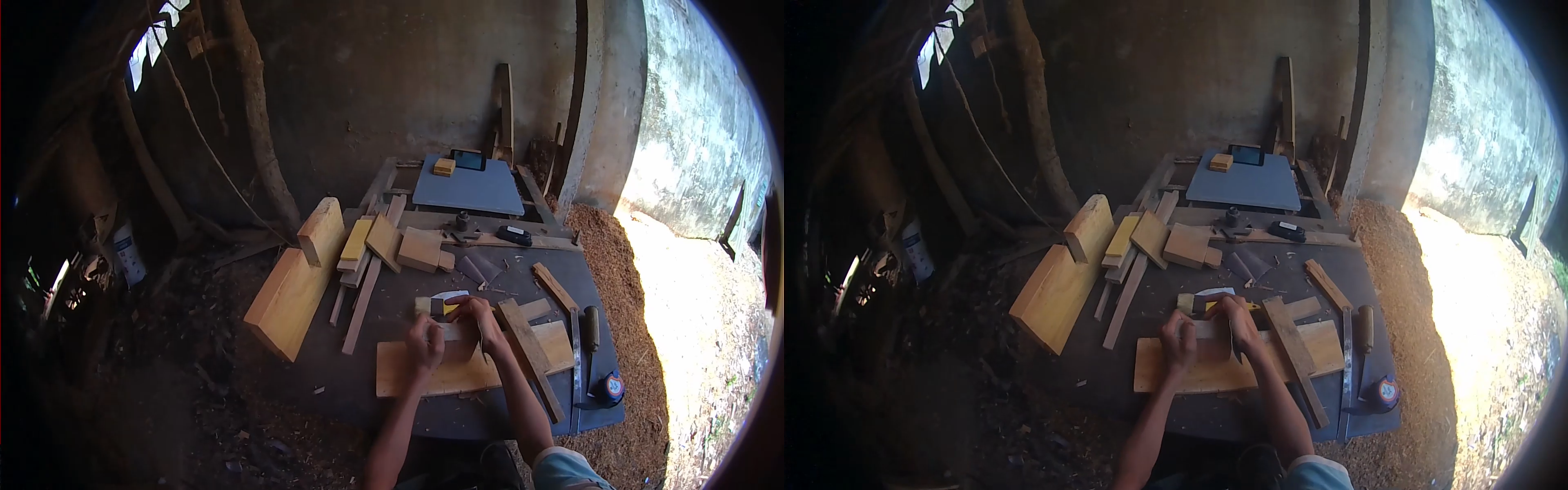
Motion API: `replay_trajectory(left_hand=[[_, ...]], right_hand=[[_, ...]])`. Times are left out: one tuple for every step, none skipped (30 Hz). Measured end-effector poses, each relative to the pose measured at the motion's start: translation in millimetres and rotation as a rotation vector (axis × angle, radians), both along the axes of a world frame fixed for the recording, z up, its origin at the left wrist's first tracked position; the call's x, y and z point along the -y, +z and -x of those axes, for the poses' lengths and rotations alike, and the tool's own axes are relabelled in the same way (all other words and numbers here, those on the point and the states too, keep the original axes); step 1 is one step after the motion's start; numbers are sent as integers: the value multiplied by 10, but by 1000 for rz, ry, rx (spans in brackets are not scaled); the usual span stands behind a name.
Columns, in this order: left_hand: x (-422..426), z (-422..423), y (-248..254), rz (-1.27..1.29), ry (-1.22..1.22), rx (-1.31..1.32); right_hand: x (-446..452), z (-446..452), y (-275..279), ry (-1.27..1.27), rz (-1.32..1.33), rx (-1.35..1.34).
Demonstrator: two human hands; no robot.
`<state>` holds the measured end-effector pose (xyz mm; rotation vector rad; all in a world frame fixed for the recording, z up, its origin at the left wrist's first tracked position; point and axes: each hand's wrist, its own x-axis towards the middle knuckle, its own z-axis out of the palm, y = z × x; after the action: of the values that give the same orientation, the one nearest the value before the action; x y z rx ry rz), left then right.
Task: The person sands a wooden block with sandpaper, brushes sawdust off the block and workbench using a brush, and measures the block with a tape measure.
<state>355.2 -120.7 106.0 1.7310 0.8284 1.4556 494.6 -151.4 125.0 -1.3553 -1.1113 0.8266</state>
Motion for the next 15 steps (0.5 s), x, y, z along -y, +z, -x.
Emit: replay_trajectory(left_hand=[[-1,-17,6,-1,10,2],[3,-20,0,1,20,-2],[-9,-25,4,0,31,-5],[-25,-37,21,-13,40,13],[-14,-42,26,-20,49,27],[7,-43,13,-19,56,39],[-9,-50,-4,6,62,8],[-34,-39,-5,-10,46,8],[-49,-25,-5,-22,27,10],[-41,-17,-16,-30,6,12],[-43,-10,-35,-8,-13,-4],[-65,-6,-48,10,-32,-22],[-84,-13,-49,24,-50,-36],[-75,-12,-49,28,-55,-30],[-61,-8,-47,32,-60,-25]], right_hand=[[-45,-30,56,-4,28,45],[-72,-42,85,-9,59,84],[-82,-58,77,7,70,49],[-87,-72,51,26,76,16],[-78,-53,13,45,89,-21],[3,17,29,32,71,27],[137,105,92,17,53,74],[221,157,103,0,34,124],[272,182,93,-25,-6,253],[287,181,112,-27,9,225],[287,190,145,-31,25,195],[267,197,218,-37,37,163],[202,154,251,-6,64,173],[132,130,291,-37,63,157],[61,116,337,-67,61,140]])
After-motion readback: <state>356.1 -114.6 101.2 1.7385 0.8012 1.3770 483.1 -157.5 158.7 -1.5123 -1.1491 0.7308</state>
